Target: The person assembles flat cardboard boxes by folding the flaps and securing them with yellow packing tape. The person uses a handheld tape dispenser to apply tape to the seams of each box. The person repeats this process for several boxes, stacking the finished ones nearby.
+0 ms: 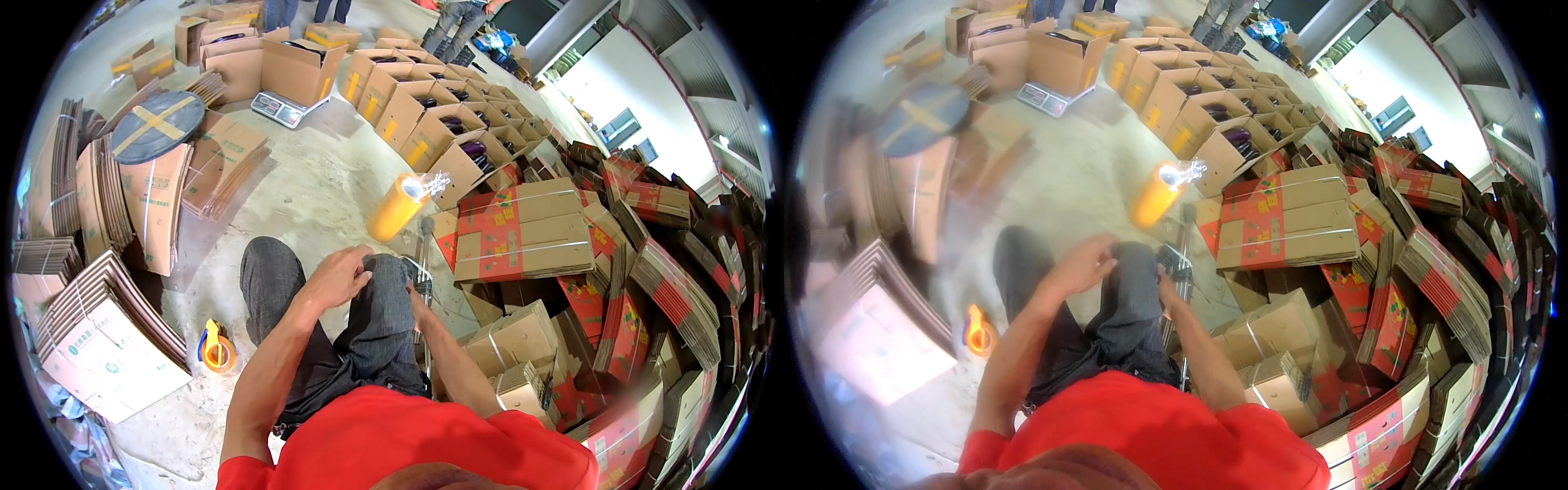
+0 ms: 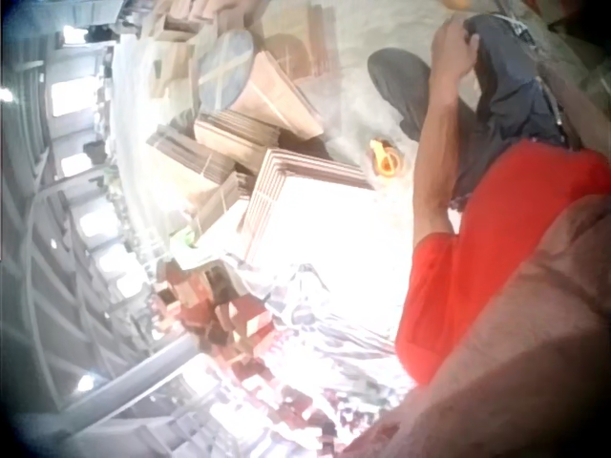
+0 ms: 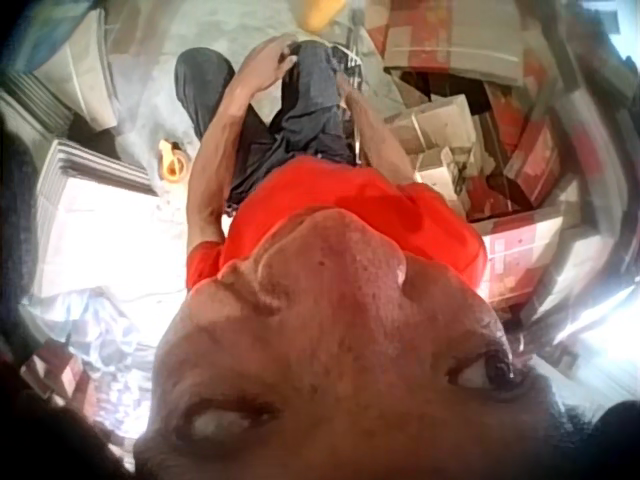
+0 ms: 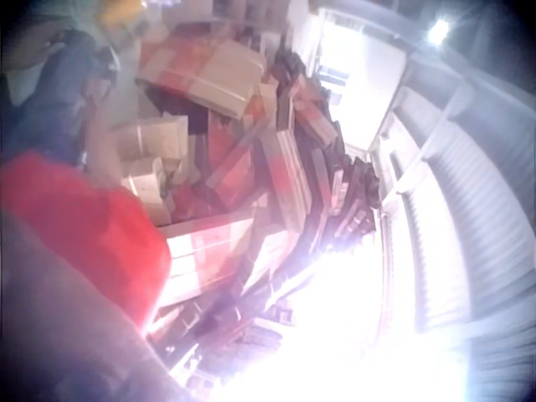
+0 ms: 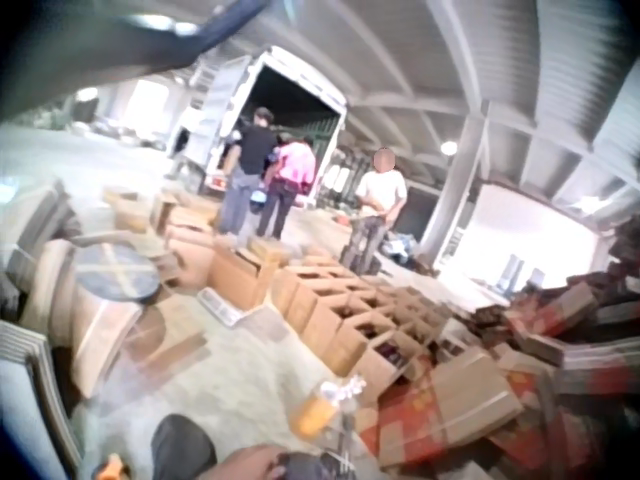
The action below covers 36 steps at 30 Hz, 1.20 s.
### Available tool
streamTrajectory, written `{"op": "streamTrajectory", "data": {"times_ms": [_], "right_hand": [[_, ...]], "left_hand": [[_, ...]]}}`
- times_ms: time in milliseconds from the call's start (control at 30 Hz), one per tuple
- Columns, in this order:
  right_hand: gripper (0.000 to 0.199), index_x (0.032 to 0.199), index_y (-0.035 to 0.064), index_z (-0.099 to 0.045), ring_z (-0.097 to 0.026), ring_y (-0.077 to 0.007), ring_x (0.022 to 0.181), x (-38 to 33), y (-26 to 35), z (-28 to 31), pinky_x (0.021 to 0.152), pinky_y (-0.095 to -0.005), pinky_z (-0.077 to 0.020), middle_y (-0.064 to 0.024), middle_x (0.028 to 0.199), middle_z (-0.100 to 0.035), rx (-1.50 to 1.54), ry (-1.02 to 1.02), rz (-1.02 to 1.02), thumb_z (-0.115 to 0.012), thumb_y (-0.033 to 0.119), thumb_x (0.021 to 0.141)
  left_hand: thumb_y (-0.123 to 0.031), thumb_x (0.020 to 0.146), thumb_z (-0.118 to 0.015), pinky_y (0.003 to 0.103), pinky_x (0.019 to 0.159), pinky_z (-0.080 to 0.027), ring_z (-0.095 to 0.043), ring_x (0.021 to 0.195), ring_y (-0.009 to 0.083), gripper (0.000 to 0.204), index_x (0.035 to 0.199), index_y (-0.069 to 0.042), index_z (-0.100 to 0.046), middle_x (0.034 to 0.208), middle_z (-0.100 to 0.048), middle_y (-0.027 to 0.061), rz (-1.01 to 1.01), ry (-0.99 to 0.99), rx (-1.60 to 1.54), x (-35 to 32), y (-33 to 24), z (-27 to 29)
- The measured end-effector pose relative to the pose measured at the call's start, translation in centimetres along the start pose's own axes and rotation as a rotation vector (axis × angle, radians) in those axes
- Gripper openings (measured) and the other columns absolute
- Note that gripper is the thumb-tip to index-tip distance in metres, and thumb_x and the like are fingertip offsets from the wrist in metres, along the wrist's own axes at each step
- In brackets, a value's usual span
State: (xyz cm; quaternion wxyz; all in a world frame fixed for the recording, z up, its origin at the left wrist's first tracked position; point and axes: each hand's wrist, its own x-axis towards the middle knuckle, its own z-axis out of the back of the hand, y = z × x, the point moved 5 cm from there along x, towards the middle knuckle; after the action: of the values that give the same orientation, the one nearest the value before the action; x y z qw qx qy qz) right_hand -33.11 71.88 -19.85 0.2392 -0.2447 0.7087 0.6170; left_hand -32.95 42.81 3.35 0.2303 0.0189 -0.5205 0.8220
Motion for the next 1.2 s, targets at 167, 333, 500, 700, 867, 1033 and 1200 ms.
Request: {"op": "streamTrajectory", "data": {"times_ms": [167, 333, 500, 700, 867, 1033, 1200], "right_hand": [[0.058, 0.147, 0.0072, -0.054, -0.059, -0.0234, 0.124, 3.3, 0.9, -4.2, 0.103, -0.0396, -0.0487, -0.0157, 0.134, -0.065, 0.176, 0.241, 0.276, -0.05, 0.049, 0.107], [0.057, 0.145, 0.0064, -0.056, -0.06, -0.0234, 0.123, 2.8, 1.3, -4.3, 0.102, -0.0398, -0.0488, -0.0159, 0.133, -0.066, 0.175, 0.25, 0.295, -0.052, 0.047, 0.106], [0.056, 0.144, 0.0057, -0.057, -0.061, -0.0234, 0.121, 3.1, 3.2, -1.8, 0.101, -0.04, -0.049, -0.0161, 0.132, -0.066, 0.101, 0.017, 0.333, -0.054, 0.045, 0.105], [0.054, 0.142, 0.0047, -0.059, -0.062, -0.0234, 0.12, 6.2, 5.4, 2.8, 0.1, -0.0402, -0.0492, -0.0164, 0.131, -0.067, -0.041, -0.337, 0.413, -0.057, 0.043, 0.104], [0.053, 0.14, 0.0039, -0.06, -0.062, -0.0234, 0.118, 8.9, 5.9, 7.4, 0.099, -0.0404, -0.0494, -0.0166, 0.13, -0.067, -0.21, -0.545, 0.472, -0.059, 0.041, 0.103], [0.049, 0.133, 0.0013, -0.063, -0.065, -0.0257, 0.11, 6.7, 6.2, 7.3, 0.097, -0.0414, -0.05, -0.0177, 0.122, -0.07, -0.314, -0.573, 0.36, -0.067, 0.035, 0.098], [0.035, 0.116, -0.0037, -0.064, -0.066, -0.0323, 0.097, -1.4, 10.6, 1.6, 0.091, -0.043, -0.052, -0.0223, 0.106, -0.068, -0.97, -0.658, 0.689, -0.064, 0.025, 0.095]], "left_hand": [[-0.008, 0.088, -0.072, 0.049, 0.079, -0.053, -0.069, 0.091, 0.0394, 0.039, 0.124, 0.001, -0.061, 0.097, -0.07, 0.0209, 0.074, -0.018, -0.014, -1.7, 1.4, 1.6], [-0.008, 0.088, -0.071, 0.05, 0.08, -0.052, -0.069, 0.092, 0.0411, 0.04, 0.125, 0.003, -0.061, 0.093, -0.071, 0.0219, 0.113, -0.003, 0.069, -3.6, 0.7, 3.3], [-0.009, 0.089, -0.07, 0.05, 0.081, -0.053, -0.069, 0.092, 0.0421, 0.039, 0.124, 0.003, -0.061, 0.093, -0.072, 0.0221, 0.108, 0.019, 0.121, -4.8, 1.0, 4.2], [-0.009, 0.089, -0.07, 0.051, 0.081, -0.053, -0.068, 0.092, 0.0423, 0.04, 0.125, 0.002, -0.059, 0.093, -0.071, 0.0221, 0.07, 0.027, 0.135, -5.1, 1.5, 3.7], [-0.011, 0.089, -0.071, 0.051, 0.081, -0.052, -0.068, 0.092, 0.0432, 0.039, 0.125, 0.001, -0.059, 0.094, -0.07, 0.0219, -0.007, -0.002, 0.173, -4.7, 1.9, 2.5], [-0.012, 0.088, -0.072, 0.051, 0.082, -0.053, -0.068, 0.095, 0.0438, 0.041, 0.124, 0.001, -0.058, 0.095, -0.07, 0.0234, 0.101, 0.152, 0.14, -3.9, 1.8, 1.9], [-0.012, 0.088, -0.071, 0.052, 0.082, -0.053, -0.067, 0.096, 0.0441, 0.043, 0.126, 0.0, -0.057, 0.099, -0.07, 0.0233, 0.154, 0.15, 0.118, -2.2, 1.6, 1.4]]}}
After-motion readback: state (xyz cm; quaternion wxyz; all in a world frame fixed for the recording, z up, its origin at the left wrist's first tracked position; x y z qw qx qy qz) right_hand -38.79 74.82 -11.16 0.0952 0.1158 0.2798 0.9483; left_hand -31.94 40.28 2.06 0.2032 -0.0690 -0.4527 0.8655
